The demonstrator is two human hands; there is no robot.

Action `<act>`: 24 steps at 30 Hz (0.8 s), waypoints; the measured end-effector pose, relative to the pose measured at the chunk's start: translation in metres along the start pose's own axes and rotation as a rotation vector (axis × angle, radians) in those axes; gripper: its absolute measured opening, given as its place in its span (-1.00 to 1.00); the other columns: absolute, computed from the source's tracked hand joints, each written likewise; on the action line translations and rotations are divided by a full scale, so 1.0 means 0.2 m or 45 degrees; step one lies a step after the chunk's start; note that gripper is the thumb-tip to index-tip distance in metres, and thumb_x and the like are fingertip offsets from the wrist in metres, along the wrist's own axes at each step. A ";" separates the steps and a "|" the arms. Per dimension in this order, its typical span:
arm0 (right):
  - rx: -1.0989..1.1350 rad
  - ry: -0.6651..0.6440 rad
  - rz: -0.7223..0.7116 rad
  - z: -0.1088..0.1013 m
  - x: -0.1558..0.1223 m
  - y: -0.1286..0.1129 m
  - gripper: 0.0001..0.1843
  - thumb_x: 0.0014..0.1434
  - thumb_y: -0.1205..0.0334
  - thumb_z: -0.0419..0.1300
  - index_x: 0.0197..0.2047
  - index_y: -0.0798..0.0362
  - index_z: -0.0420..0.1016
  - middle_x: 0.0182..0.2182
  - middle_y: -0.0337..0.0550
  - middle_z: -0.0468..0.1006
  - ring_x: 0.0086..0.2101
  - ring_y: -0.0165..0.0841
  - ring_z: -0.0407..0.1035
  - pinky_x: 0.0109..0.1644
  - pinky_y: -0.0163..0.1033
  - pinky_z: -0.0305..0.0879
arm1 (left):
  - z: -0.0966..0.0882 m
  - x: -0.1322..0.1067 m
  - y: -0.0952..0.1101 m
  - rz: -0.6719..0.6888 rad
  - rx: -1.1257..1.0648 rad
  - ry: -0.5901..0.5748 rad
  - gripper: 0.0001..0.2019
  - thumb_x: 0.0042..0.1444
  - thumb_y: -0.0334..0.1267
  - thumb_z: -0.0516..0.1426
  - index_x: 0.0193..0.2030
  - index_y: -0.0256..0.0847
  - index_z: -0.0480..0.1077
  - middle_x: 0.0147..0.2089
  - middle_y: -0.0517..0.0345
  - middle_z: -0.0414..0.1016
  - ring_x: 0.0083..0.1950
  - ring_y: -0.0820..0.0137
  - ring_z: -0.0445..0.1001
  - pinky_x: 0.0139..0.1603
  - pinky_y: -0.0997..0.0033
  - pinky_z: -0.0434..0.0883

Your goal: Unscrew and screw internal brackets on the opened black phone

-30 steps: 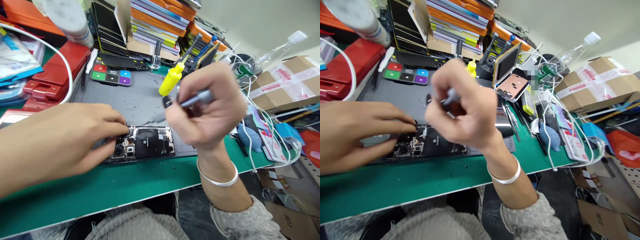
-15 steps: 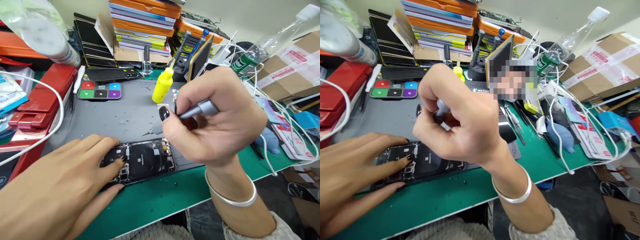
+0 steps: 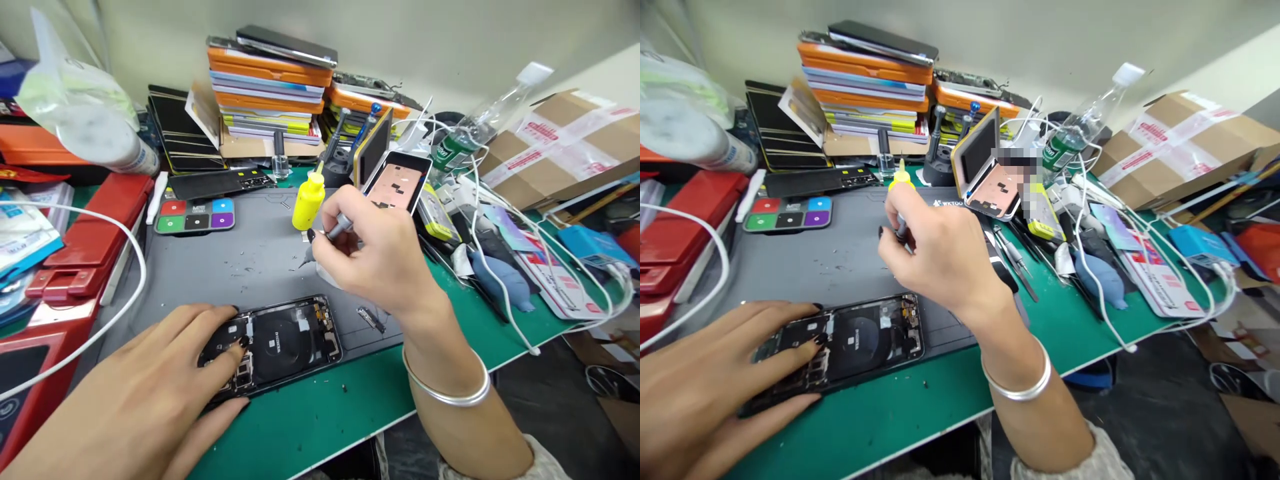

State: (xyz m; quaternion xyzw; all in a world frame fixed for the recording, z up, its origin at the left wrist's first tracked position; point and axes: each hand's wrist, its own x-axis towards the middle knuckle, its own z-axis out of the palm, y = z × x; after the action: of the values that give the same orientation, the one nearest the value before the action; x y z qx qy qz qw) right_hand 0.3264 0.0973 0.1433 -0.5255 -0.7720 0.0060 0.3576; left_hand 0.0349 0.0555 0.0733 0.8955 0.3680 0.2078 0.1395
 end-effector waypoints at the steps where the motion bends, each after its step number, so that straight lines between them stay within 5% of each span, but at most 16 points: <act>1: -0.009 -0.040 0.038 0.00 0.00 0.02 -0.85 0.19 0.37 0.16 -0.32 -0.05 0.25 -0.58 -0.46 0.35 -0.60 -0.52 0.17 -0.43 -0.26 0.05 | 0.01 0.01 -0.01 -0.005 -0.012 0.020 -0.72 0.33 0.10 0.25 -0.01 0.04 0.65 0.10 0.06 0.69 0.15 0.08 0.66 0.14 0.12 0.68; 9: -0.022 -0.209 0.117 0.03 -0.01 0.06 -0.96 0.22 0.30 0.13 -0.25 -0.03 0.33 -0.55 -0.36 0.49 -0.56 -0.44 0.30 -0.39 -0.22 -0.04 | 0.10 0.15 -0.09 -0.067 -0.106 0.106 -0.62 0.34 0.20 0.24 0.02 -0.01 0.65 -0.01 0.03 0.72 0.11 0.10 0.70 0.15 0.17 0.70; 17: -0.041 -0.247 0.192 0.03 0.00 0.05 -0.96 0.24 0.30 0.22 -0.21 -0.02 0.45 -0.56 -0.40 0.48 -0.53 -0.42 0.34 -0.37 -0.26 0.07 | 0.02 0.28 -0.13 0.015 -0.093 0.121 -0.68 0.49 0.02 0.12 0.09 -0.08 0.62 0.03 0.02 0.71 0.00 0.23 0.72 -0.01 0.32 0.69; 24: -0.161 -0.232 0.295 0.03 0.01 0.10 -0.71 0.48 0.02 0.33 -0.01 0.09 0.58 -0.25 -0.24 0.62 -0.32 -0.37 0.53 -0.17 -0.17 0.56 | 0.07 0.62 -0.11 0.189 0.056 -0.411 -0.73 0.43 -0.06 0.27 0.08 -0.21 0.54 0.05 0.05 0.63 -0.02 0.30 0.64 0.03 0.14 0.68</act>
State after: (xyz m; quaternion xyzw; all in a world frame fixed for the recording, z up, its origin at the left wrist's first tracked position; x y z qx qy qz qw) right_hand 0.3392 0.1091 0.1323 -0.6298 -0.7343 0.0463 0.2490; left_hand 0.1079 0.1590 0.0864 0.9448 0.2781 0.0630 0.1614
